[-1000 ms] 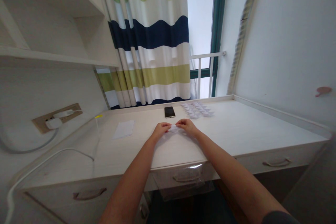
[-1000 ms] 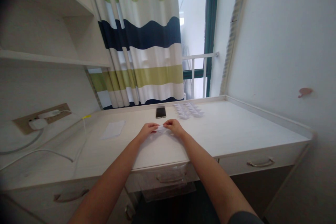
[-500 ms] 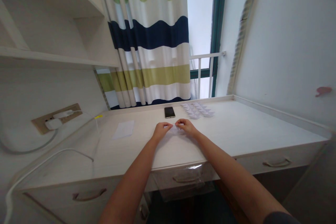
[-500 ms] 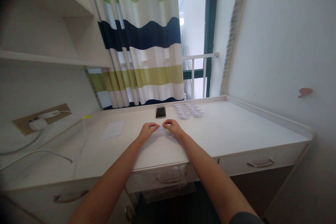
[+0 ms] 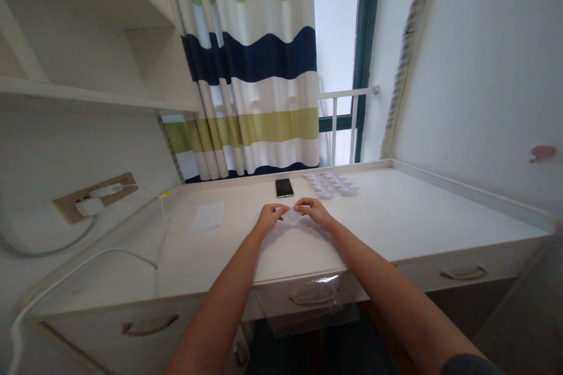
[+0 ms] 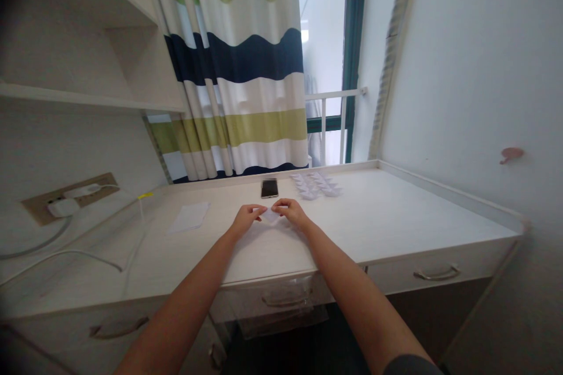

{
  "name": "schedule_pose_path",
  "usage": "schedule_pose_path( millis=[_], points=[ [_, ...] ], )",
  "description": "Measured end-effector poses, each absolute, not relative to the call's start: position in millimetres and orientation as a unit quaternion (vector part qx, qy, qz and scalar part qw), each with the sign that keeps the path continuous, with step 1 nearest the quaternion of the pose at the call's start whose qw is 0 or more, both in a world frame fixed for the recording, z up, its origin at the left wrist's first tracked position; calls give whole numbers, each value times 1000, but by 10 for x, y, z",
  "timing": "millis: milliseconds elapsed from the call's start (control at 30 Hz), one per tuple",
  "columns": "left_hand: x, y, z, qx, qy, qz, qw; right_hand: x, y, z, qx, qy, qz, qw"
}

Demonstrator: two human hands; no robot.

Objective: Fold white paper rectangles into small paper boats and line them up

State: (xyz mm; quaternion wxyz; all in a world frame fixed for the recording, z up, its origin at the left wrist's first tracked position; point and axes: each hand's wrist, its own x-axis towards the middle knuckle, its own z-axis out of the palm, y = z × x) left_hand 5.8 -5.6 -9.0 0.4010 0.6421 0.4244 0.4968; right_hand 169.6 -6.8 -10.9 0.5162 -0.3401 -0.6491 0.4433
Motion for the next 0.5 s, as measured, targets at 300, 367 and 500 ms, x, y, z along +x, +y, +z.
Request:
schedule_pose_path(
  millis=[300, 367, 500],
  points=[
    [34, -68, -67, 556, 410, 536, 485, 1703, -32, -95, -342, -572, 515, 539],
    [38, -83, -64, 545, 388, 533, 518, 1704, -32, -94, -324, -554, 544, 541],
    [41, -104, -55, 526, 345, 514, 583, 1705, -38, -104, -287, -524, 596, 537]
  ],
)
